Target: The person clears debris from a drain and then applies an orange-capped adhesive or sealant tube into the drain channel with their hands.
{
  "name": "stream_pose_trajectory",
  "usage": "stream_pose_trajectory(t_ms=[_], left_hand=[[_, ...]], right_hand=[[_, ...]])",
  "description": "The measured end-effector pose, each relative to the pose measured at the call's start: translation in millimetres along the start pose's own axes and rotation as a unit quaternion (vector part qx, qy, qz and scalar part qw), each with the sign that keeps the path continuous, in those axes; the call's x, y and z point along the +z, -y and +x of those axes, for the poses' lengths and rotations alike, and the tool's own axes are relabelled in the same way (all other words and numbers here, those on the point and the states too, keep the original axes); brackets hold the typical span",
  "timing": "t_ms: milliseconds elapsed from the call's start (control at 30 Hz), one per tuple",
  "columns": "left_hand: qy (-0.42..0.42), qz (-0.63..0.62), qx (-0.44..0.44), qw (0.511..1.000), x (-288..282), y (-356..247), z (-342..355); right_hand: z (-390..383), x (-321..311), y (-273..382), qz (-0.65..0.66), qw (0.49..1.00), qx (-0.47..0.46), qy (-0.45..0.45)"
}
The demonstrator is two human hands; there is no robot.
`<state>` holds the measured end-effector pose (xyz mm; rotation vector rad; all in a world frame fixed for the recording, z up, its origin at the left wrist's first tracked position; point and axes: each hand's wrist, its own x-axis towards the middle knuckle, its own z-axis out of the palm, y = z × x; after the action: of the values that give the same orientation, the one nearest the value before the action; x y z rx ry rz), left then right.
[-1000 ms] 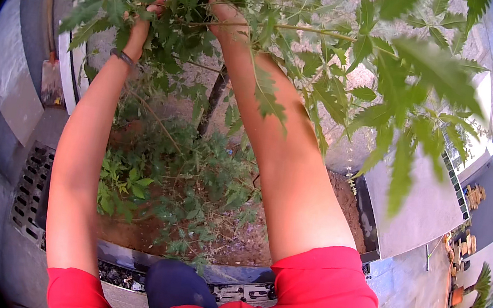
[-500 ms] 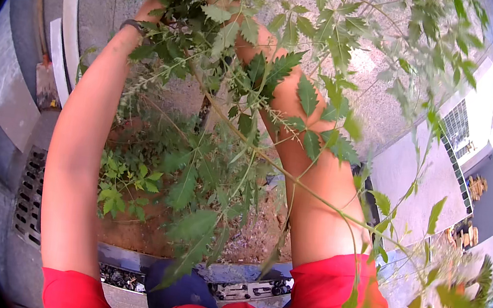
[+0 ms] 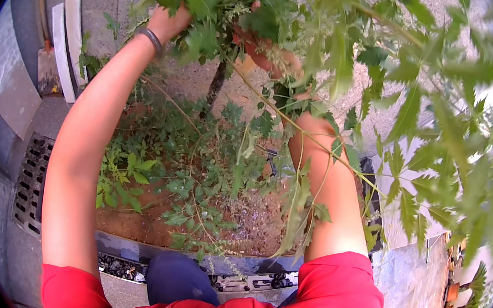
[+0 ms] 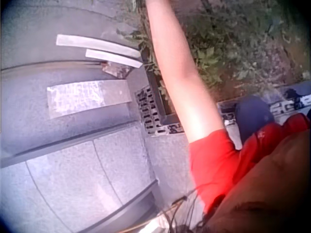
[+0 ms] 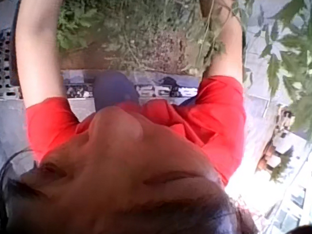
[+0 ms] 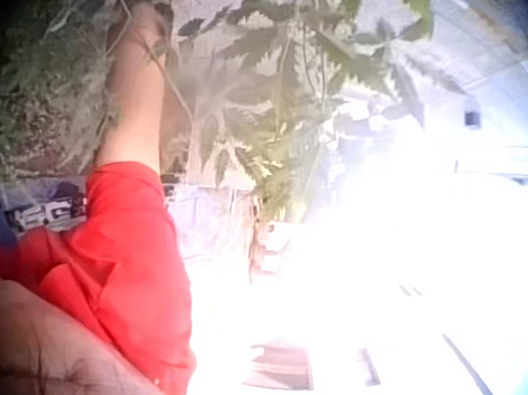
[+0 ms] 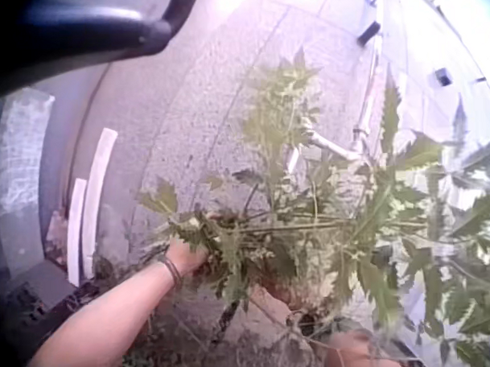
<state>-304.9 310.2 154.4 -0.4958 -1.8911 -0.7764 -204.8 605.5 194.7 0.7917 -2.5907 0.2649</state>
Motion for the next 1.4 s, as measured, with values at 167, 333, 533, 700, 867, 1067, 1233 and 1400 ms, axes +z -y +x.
stream_pose_trajectory(t_ms=[167,333,533,700,867,1067,1233,1400], left_hand=[[-0.094,-0.033,0.027,0.995,20.1,-45.6,-16.5],[-0.052,0.102,0.062,0.991,25.7,-57.8,-38.5],[0.019,0.217,0.045,0.975,16.7,-82.8,-72.7],[0.081,0.106,0.009,0.991,-22.6,-98.5,-138.2],[0.109,0.040,-0.018,0.993,-55.2,-115.3,-182.8],[0.126,-0.036,-0.069,0.989,-68.3,-139.6,-225.4],[0.239,-0.268,-0.110,0.927,-69.0,-197.2,-299.5],[0.468,-0.427,-0.196,0.749,-40.4,-197.4,-371.3]], right_hand=[[-114.6,67.5,-17.4,-0.032,0.981,0.190,0.038],[-167.4,101.0,75.8,0.387,0.891,0.194,0.134],[-25.6,61.1,42.3,0.749,0.572,0.300,-0.147],[-21.6,79.9,24.2,0.755,0.551,0.336,-0.117],[-32.6,94.4,-12.3,0.756,0.567,0.327,0.016],[-80.0,93.4,10.3,0.728,0.585,0.327,0.146],[-207.0,87.6,24.8,0.595,0.658,0.327,0.326],[-341.8,78.5,41.7,0.538,0.612,0.477,0.329]])
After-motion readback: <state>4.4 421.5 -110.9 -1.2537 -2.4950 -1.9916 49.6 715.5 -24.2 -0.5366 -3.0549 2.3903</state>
